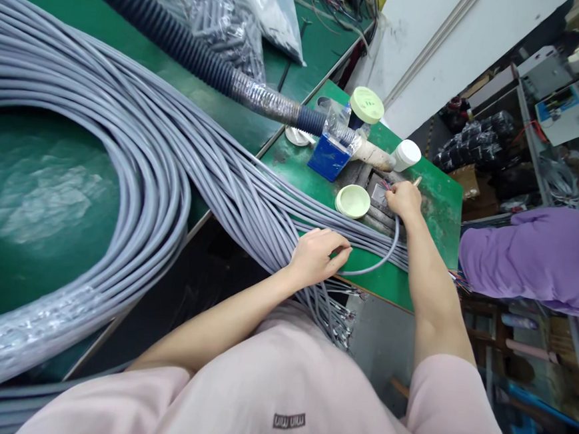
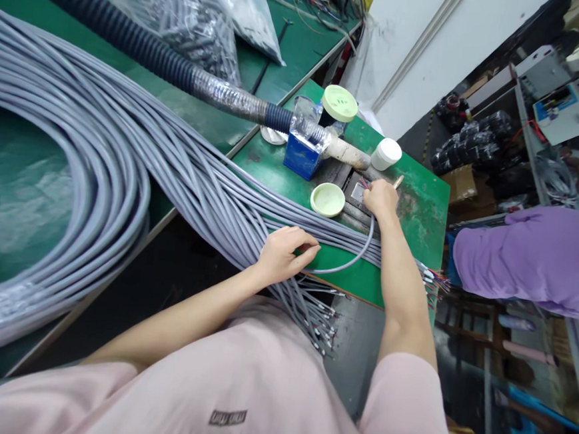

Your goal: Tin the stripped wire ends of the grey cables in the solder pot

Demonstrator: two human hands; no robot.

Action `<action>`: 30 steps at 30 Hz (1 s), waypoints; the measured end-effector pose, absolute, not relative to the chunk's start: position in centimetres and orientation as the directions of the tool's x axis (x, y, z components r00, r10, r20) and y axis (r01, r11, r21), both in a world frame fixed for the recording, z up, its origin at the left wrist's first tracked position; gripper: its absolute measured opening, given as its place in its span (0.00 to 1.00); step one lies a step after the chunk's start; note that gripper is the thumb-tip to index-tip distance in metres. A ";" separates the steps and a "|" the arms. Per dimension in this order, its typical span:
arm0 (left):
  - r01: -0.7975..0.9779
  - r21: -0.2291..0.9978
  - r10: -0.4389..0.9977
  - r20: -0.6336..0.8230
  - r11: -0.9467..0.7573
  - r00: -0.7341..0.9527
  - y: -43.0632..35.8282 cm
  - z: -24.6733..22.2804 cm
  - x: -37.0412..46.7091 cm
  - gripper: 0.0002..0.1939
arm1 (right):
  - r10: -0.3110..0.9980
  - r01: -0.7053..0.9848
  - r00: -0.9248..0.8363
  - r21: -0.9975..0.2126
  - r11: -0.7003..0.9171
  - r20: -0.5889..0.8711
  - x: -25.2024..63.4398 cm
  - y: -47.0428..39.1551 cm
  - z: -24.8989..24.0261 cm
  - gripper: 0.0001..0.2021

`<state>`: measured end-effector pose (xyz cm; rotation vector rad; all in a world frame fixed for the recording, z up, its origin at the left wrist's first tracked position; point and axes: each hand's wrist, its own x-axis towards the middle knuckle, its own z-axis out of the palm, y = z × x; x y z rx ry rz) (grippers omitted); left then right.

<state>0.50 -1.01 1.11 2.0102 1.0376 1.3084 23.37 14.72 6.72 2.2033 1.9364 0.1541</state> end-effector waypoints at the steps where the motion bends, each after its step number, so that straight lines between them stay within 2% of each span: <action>1: 0.317 0.759 0.822 0.516 -0.569 0.239 -1.0 1.1 0.5 0.08 | 0.990 0.969 0.133 0.218 -0.118 -0.055 23.3 14.7 6.7 0.15; 6: 0.321 0.758 0.823 0.514 -0.568 0.240 -1.0 1.1 0.5 0.08 | 0.989 0.974 0.143 0.183 -0.135 -0.034 23.4 14.8 6.8 0.14; 9: 0.326 0.753 0.821 0.519 -0.571 0.239 -1.0 1.1 0.4 0.08 | 0.990 0.985 0.138 0.102 -0.139 0.014 23.9 14.5 7.3 0.12; 11: 0.327 0.751 0.819 0.521 -0.573 0.238 -1.0 1.1 0.5 0.07 | 0.990 0.993 0.122 -0.013 -0.121 0.067 24.3 13.7 8.0 0.10; 14: 0.326 0.750 0.818 0.527 -0.575 0.230 -1.0 0.9 0.6 0.07 | 0.982 0.951 0.110 -0.302 -0.059 0.155 24.6 11.4 9.1 0.11; 17: 0.323 0.751 0.818 0.531 -0.575 0.221 -1.0 0.7 0.6 0.07 | 0.968 0.806 0.148 -0.592 0.001 0.203 24.1 8.0 10.0 0.11; 21: 0.312 0.764 0.825 0.517 -0.565 0.228 -0.9 0.5 0.6 0.07 | 0.968 0.573 0.205 -0.820 0.003 0.146 22.2 3.3 10.5 0.10; 26: 0.147 0.847 0.857 0.485 -0.510 0.176 -1.0 0.9 0.9 0.06 | 0.982 0.254 0.188 -0.967 -0.026 0.023 19.5 -0.9 9.3 0.12; 28: -0.027 0.921 0.913 0.389 -0.389 0.121 -1.4 1.3 1.4 0.06 | 0.986 0.144 0.168 -0.989 -0.044 -0.019 18.4 -2.1 8.6 0.11; 30: -0.254 0.941 0.959 0.259 -0.224 0.113 -2.0 1.7 2.1 0.10 | 0.988 0.066 0.148 -0.996 -0.057 -0.046 17.3 -2.9 7.8 0.10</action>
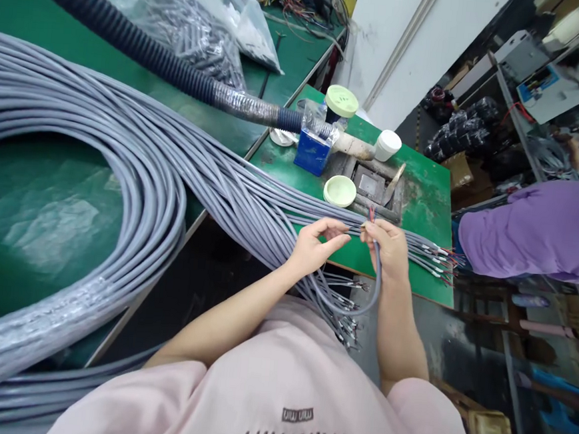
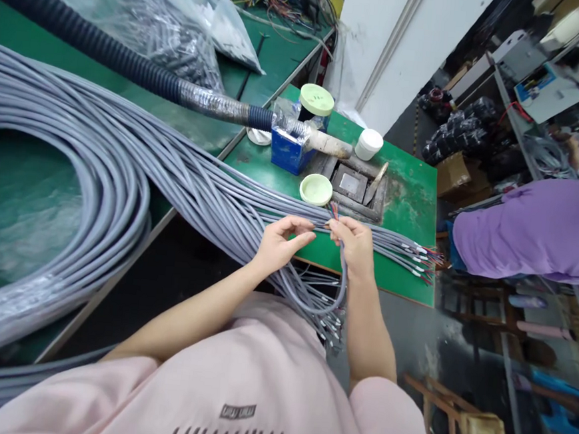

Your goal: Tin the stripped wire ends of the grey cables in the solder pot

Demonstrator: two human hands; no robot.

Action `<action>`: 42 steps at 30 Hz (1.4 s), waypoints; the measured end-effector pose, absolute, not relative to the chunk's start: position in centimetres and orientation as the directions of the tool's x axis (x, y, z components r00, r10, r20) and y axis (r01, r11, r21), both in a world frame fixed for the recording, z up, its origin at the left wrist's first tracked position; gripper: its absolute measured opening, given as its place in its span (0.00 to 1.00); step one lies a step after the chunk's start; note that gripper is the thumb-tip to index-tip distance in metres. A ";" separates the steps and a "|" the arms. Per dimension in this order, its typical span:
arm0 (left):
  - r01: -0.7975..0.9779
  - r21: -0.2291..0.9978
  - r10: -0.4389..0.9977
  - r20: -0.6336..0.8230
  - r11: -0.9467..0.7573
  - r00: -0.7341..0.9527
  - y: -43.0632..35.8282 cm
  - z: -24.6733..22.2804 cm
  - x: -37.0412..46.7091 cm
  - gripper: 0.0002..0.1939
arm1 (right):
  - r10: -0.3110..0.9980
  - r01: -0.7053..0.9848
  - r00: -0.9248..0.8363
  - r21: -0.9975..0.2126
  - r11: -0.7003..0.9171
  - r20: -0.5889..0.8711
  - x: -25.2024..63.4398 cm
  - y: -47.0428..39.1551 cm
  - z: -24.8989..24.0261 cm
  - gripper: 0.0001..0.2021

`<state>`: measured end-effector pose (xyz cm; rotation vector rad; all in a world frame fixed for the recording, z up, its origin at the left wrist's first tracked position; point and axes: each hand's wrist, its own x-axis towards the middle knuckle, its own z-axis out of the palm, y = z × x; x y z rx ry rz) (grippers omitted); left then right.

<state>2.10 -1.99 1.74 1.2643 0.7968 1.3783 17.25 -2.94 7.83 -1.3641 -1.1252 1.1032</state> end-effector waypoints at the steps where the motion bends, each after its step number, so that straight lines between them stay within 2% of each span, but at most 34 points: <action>1: -0.359 0.922 0.971 0.204 -0.148 0.122 -2.3 1.9 2.5 0.12 | 0.989 0.034 0.138 -0.998 -0.060 -0.055 16.7 -3.3 7.5 0.10; 3: -0.505 0.862 0.984 0.132 -0.053 0.122 -2.9 2.3 3.3 0.15 | 0.990 -0.018 0.124 -0.997 -0.069 -0.070 15.8 -3.8 7.0 0.12; 6: -0.568 0.822 0.995 0.085 -0.041 0.051 -3.5 2.6 4.2 0.16 | 0.989 -0.066 0.121 -0.995 -0.074 -0.082 14.9 -4.1 6.6 0.15; 9: -0.530 0.841 0.993 0.118 -0.115 -0.028 -3.5 2.8 4.2 0.14 | 0.990 -0.081 0.124 -0.995 -0.055 -0.065 14.6 -4.5 6.4 0.15; 12: -0.447 0.871 0.979 0.175 -0.206 -0.109 -3.3 3.0 3.7 0.13 | 0.994 -0.111 0.092 -0.992 -0.055 -0.065 14.7 -5.4 6.2 0.08; 15: -0.303 0.893 0.943 0.305 -0.333 -0.135 -3.3 3.2 3.1 0.10 | 0.993 -0.189 0.103 -0.981 -0.045 -0.065 14.7 -6.8 6.0 0.15; 18: -0.232 0.872 0.895 0.446 -0.431 0.010 -3.9 3.4 3.3 0.07 | 0.983 -0.252 0.177 -0.968 -0.008 -0.054 14.6 -7.8 5.9 0.20; 20: -0.297 0.875 0.911 0.410 -0.381 0.038 -4.2 3.3 3.8 0.07 | 0.972 -0.254 0.230 -0.967 0.012 -0.049 14.4 -8.2 5.9 0.22; 23: -0.484 0.865 0.984 0.175 -0.136 0.035 -4.7 2.9 4.7 0.15 | 0.960 -0.225 0.278 -0.974 0.024 -0.041 14.1 -8.6 5.7 0.23; 26: -0.557 0.808 0.945 0.003 0.190 0.327 -5.0 2.5 5.0 0.20 | 0.955 -0.224 0.296 -0.974 0.039 -0.030 13.8 -9.0 5.3 0.23; 29: -0.521 0.773 0.826 -0.007 0.363 0.564 -5.2 2.5 4.7 0.22 | 0.970 -0.163 0.235 -0.986 -0.019 -0.057 14.7 -9.6 5.4 0.22; 31: -0.517 0.778 0.803 0.027 0.358 0.595 -5.2 2.7 4.2 0.22 | 0.979 -0.045 0.197 -0.998 -0.049 -0.057 16.1 -9.8 5.9 0.20; 34: -0.475 0.827 0.770 0.083 0.301 0.633 -5.3 3.1 3.6 0.20 | 0.977 0.178 0.206 -0.984 0.016 0.053 18.7 -9.7 7.2 0.15; 36: -0.444 0.833 0.707 0.093 0.330 0.701 -5.5 3.3 3.5 0.21 | 0.987 0.269 0.137 -0.962 0.049 0.088 19.8 -9.4 8.2 0.12; 39: -0.388 0.823 0.559 0.106 0.415 0.823 -6.2 3.7 3.3 0.23 | 0.999 0.228 -0.029 -0.973 0.035 0.029 20.2 -8.8 9.1 0.13; 42: -0.334 0.862 0.465 0.134 0.380 0.875 -6.7 4.1 3.1 0.24 | 0.993 0.077 -0.118 -0.997 -0.009 -0.018 19.7 -8.3 9.2 0.13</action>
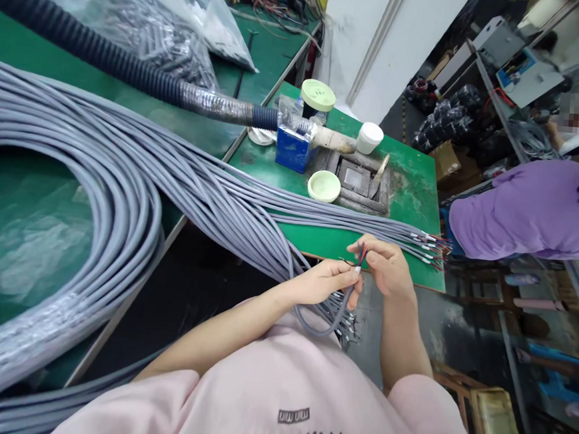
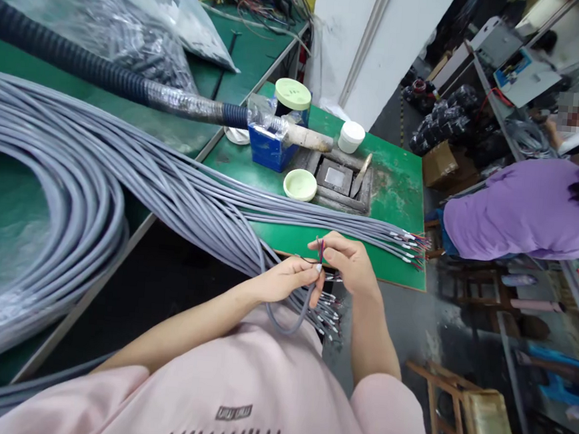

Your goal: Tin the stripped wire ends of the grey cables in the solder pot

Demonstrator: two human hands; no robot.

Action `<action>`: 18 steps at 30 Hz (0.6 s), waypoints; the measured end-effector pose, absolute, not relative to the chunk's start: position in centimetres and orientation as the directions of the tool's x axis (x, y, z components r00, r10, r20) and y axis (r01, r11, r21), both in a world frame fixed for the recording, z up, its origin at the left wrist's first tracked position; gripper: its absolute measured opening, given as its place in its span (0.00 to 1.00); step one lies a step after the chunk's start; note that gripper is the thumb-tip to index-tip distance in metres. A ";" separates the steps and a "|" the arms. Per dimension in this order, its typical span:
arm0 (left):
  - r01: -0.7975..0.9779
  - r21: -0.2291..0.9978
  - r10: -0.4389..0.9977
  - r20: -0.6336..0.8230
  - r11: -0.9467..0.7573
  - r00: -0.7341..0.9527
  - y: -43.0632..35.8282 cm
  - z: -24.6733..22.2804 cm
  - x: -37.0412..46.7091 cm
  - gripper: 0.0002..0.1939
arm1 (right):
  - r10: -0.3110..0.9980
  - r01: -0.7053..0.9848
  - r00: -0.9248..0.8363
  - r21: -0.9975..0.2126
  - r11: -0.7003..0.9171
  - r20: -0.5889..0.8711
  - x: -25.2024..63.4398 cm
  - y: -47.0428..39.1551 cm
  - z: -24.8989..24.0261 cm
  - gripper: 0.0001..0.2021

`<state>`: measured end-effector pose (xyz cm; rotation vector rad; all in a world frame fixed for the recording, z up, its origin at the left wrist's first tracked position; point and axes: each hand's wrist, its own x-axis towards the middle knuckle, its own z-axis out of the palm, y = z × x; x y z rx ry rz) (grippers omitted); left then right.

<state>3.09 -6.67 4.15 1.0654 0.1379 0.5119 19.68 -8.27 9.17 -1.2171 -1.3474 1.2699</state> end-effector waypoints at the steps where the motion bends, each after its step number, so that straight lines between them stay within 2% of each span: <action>1: -0.321 0.873 0.443 0.139 0.368 0.886 -6.8 4.2 3.0 0.24 | 0.992 0.025 -0.129 -1.000 -0.013 -0.017 19.4 -8.1 9.1 0.12; 5: -0.282 0.862 0.369 0.122 0.422 0.922 -7.0 4.0 2.8 0.26 | 0.992 -0.170 -0.107 -0.984 0.049 0.068 18.2 -7.9 8.9 0.09; 9: -0.277 0.840 0.335 0.122 0.467 0.934 -7.1 3.5 2.7 0.27 | 0.995 -0.298 -0.058 -0.952 0.065 0.086 17.0 -7.9 9.4 0.12; 12: -0.280 0.830 0.339 0.118 0.483 0.934 -7.1 3.1 2.7 0.27 | 0.990 -0.374 0.120 -0.921 0.112 0.072 17.6 -7.4 9.9 0.17; 15: -0.285 0.813 0.359 0.100 0.508 0.928 -7.2 2.6 2.8 0.25 | 0.950 -0.312 0.293 -0.928 0.204 0.110 19.4 -6.9 10.1 0.15; 16: -0.293 0.804 0.375 0.094 0.517 0.922 -7.2 2.4 2.9 0.25 | 0.954 -0.242 0.272 -0.951 0.192 0.124 20.0 -7.0 10.1 0.13; 18: -0.303 0.795 0.405 0.080 0.525 0.911 -7.2 2.1 3.0 0.25 | 0.988 -0.067 0.110 -0.991 0.115 0.107 21.0 -7.4 9.9 0.11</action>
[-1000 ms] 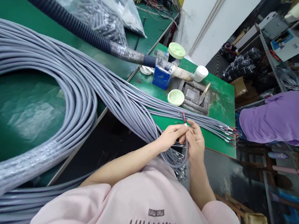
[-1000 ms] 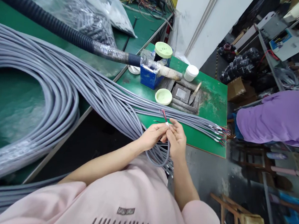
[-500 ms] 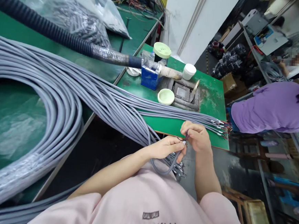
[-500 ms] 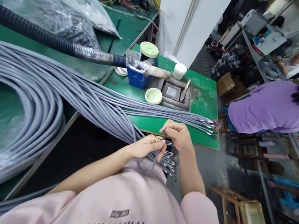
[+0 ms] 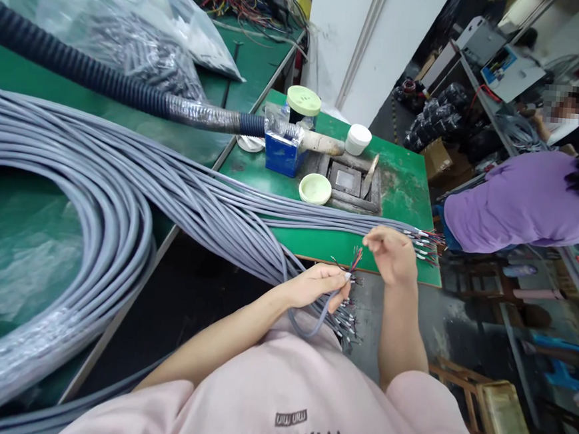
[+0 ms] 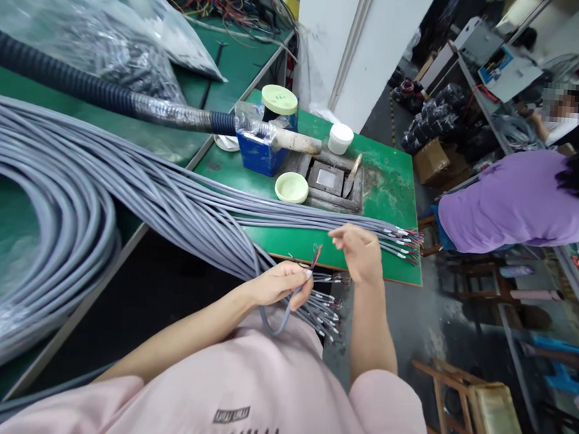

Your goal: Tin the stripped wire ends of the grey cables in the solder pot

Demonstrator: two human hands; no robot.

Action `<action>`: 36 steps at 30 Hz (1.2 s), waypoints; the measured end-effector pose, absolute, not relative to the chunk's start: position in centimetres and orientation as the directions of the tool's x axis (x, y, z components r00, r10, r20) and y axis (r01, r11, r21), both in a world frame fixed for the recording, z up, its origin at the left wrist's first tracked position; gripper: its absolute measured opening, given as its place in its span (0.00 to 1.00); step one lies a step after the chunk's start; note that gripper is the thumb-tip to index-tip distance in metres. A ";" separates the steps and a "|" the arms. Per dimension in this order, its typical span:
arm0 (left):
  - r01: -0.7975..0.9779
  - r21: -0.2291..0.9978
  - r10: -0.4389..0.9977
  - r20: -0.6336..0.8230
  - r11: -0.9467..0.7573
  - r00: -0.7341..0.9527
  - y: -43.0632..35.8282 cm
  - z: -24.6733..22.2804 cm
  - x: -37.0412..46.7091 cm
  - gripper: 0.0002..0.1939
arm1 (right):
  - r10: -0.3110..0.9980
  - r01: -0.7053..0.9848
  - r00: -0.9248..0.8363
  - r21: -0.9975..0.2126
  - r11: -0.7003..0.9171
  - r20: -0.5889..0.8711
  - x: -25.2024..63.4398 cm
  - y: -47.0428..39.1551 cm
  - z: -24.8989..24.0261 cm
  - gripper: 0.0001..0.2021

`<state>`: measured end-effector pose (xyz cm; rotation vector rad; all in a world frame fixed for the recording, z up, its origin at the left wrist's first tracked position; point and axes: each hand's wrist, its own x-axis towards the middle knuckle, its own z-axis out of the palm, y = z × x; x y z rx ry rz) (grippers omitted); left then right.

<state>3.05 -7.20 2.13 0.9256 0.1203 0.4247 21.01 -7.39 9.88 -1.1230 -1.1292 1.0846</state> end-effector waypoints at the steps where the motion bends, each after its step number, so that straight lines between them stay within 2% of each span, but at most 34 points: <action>1: -0.302 0.798 0.414 0.073 0.521 0.907 -7.2 2.1 3.1 0.25 | 0.997 0.019 0.008 -0.997 0.073 0.074 21.3 -7.7 9.7 0.12; 3: -0.297 0.811 0.426 0.067 0.503 0.902 -7.2 2.1 3.3 0.25 | 0.993 0.140 -0.114 -0.989 0.042 0.026 21.2 -8.3 9.4 0.13; 5: -0.300 0.826 0.435 0.075 0.477 0.898 -7.2 2.3 3.4 0.25 | 0.993 0.149 -0.092 -0.985 0.084 0.070 20.5 -8.7 9.0 0.07; 6: -0.300 0.834 0.436 0.080 0.464 0.896 -7.2 2.3 3.4 0.25 | 0.993 0.117 -0.054 -0.986 0.115 0.110 19.9 -8.8 8.7 0.05; 8: -0.293 0.847 0.424 0.090 0.443 0.901 -7.1 2.4 3.3 0.24 | 0.988 -0.011 0.008 -0.988 0.155 0.155 18.7 -8.5 8.3 0.06; 12: -0.305 0.840 0.428 0.098 0.448 0.899 -7.2 1.8 3.3 0.24 | 0.989 -0.296 0.108 -0.946 0.133 0.105 17.4 -6.9 8.2 0.11; 15: -0.314 0.830 0.467 0.073 0.461 0.881 -7.4 1.0 3.6 0.23 | 0.942 -0.358 0.317 -0.905 0.229 0.113 18.5 -5.8 8.9 0.16; 16: -0.321 0.825 0.494 0.059 0.465 0.867 -7.3 0.9 3.7 0.23 | 0.924 -0.317 0.360 -0.914 0.253 0.130 19.1 -5.7 9.1 0.16; 18: -0.361 0.808 0.566 0.042 0.466 0.824 -7.1 0.8 3.8 0.22 | 0.926 -0.137 0.339 -0.966 0.220 0.163 20.3 -5.9 9.4 0.13; 20: -0.394 0.801 0.611 0.046 0.451 0.791 -6.8 1.0 3.8 0.21 | 0.969 0.089 0.200 -0.988 0.129 0.145 20.9 -6.5 9.3 0.07; 22: -0.392 0.810 0.609 0.055 0.435 0.791 -6.5 1.4 3.8 0.21 | 0.993 0.237 0.072 -0.969 0.073 0.092 20.7 -7.0 9.1 0.06; 29: -0.331 0.835 0.532 0.055 0.439 0.845 -6.3 2.0 3.0 0.19 | 0.989 0.261 0.034 -0.957 0.130 0.143 18.4 -6.5 8.5 0.05; 32: -0.353 0.824 0.566 0.048 0.444 0.823 -6.0 1.9 2.9 0.18 | 0.985 0.283 0.055 -0.948 0.143 0.165 18.2 -6.3 8.6 0.05; 36: -0.383 0.809 0.600 0.048 0.445 0.799 -5.8 1.9 3.0 0.17 | 0.967 0.398 0.053 -0.894 0.208 0.248 18.0 -6.4 8.7 0.02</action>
